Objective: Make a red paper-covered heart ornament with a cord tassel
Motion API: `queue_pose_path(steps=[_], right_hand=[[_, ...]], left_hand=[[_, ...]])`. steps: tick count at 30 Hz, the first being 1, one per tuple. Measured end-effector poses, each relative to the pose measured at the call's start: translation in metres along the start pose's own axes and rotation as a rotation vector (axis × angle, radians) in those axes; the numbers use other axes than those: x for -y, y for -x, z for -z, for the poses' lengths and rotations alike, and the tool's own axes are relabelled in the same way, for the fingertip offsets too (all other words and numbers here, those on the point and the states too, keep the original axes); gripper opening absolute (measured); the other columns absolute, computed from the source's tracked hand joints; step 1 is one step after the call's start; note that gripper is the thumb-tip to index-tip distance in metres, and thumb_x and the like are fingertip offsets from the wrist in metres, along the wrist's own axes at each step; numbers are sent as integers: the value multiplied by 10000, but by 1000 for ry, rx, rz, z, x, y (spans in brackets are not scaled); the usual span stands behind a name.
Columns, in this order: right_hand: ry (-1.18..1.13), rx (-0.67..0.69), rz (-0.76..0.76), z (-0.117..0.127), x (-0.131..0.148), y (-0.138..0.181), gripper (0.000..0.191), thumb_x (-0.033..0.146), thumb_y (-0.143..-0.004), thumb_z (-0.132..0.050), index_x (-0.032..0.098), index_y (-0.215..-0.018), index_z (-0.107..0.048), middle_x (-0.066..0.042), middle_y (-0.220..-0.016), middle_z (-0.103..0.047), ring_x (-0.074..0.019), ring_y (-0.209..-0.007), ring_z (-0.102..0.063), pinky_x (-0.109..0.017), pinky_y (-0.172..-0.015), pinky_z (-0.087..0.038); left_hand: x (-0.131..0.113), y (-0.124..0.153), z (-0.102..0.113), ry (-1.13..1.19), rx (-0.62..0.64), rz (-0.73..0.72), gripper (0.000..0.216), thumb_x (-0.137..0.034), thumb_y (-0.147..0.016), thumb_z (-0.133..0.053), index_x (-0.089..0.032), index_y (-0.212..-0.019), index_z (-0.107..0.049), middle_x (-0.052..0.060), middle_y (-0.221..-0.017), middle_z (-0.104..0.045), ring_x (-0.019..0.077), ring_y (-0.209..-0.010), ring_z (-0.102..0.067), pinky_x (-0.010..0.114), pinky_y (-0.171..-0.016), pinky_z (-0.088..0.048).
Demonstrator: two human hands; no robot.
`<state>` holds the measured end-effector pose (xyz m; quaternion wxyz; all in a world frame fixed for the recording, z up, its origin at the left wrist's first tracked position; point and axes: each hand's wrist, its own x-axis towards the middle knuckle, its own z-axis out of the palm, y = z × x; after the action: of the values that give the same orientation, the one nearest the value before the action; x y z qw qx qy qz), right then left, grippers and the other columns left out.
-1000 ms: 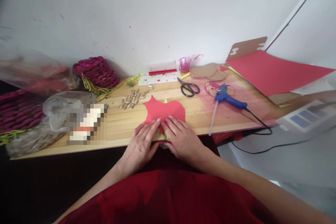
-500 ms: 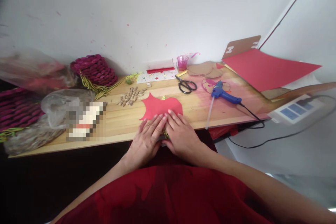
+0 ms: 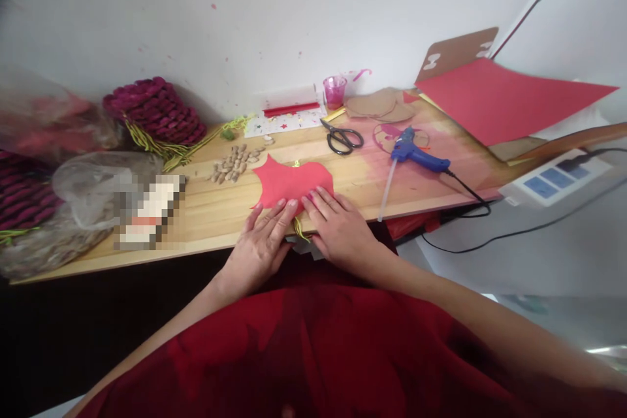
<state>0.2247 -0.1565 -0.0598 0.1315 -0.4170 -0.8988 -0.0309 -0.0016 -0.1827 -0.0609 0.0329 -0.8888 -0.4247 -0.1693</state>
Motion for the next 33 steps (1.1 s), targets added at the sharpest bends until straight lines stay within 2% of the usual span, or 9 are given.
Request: queue_pose_path(steps=[4, 7, 9, 11, 15, 21, 25, 29, 33], right_hand=[[-34, 16, 13, 2, -1, 2, 695, 326, -928, -612, 42, -1532, -415, -197, -1603, -404, -325, -1517, -314, -499, -1217, -275], [-61, 4, -3, 3, 2, 2, 770, 373, -912, -639, 26, -1548, -378, -212, -1611, -385, -332, -1532, -273, -498, -1234, -239], [-74, -13, -5, 3, 5, 1, 801, 388, -908, -638, 19, -1558, -352, -225, -1615, -372, -337, -1540, -248, -509, -1244, -201], [-79, -14, 4, 2, 8, -1, 803, 407, -919, -618, 9, -1560, -343, -239, -1610, -372, -341, -1537, -255, -520, -1245, -183], [-59, 29, 5, 0, 11, -4, 773, 450, -949, -577, -7, -1539, -379, -249, -1591, -397, -353, -1510, -319, -517, -1227, -234], [-25, 18, -10, 0, 9, 0, 725, 396, -939, -594, 19, -1530, -411, -222, -1583, -422, -345, -1490, -363, -509, -1202, -284], [-2, -29, -2, -6, 7, 2, 700, 343, -933, -597, 17, -1525, -419, -228, -1581, -424, -344, -1492, -359, -508, -1199, -282], [-4, -40, 3, -8, 5, 4, 660, 324, -934, -595, 16, -1500, -454, -228, -1560, -458, -342, -1484, -374, -502, -1201, -286], [-30, -38, -53, 0, 1, 10, 722, 377, -937, -606, 23, -1532, -399, -240, -1579, -424, -346, -1512, -320, -516, -1211, -277]], left_hand=[[9, 10, 16, 216, -104, -56, 666, -148, -982, -550, -205, -1583, -269, 119, -1406, -629, 219, -1352, -554, 472, -1203, -350], [10, 6, 20, 341, -185, 31, 583, -175, -1003, -534, -229, -1550, -340, 107, -1368, -654, 206, -1280, -611, 455, -1165, -419], [7, -1, 17, 298, -156, 49, 598, -211, -1018, -517, -206, -1572, -295, 142, -1433, -600, 235, -1342, -563, 475, -1154, -432], [3, -9, 11, 198, -74, 42, 694, -266, -1011, -545, -168, -1604, -198, 184, -1512, -515, 283, -1435, -461, 519, -1170, -405], [0, -13, 2, 107, -11, 55, 844, -294, -971, -614, -131, -1617, -97, 212, -1539, -473, 295, -1458, -427, 507, -1189, -381], [-1, -7, 2, 68, 23, 62, 765, -135, -948, -552, -133, -1607, -163, 156, -1550, -480, 252, -1483, -388, 474, -1232, -300], [-5, -8, -1, 12, 22, 68, 754, -98, -926, -536, -110, -1600, -199, 150, -1562, -465, 244, -1497, -362, 441, -1223, -311], [-5, -7, 3, -5, 78, 60, 737, -150, -935, -579, -171, -1596, -255, 131, -1593, -425, 276, -1500, -351, 498, -1225, -273], [0, 3, 14, 61, 66, 75, 826, -285, -950, -650, -169, -1611, -169, 165, -1576, -440, 274, -1490, -373, 532, -1247, -206]])
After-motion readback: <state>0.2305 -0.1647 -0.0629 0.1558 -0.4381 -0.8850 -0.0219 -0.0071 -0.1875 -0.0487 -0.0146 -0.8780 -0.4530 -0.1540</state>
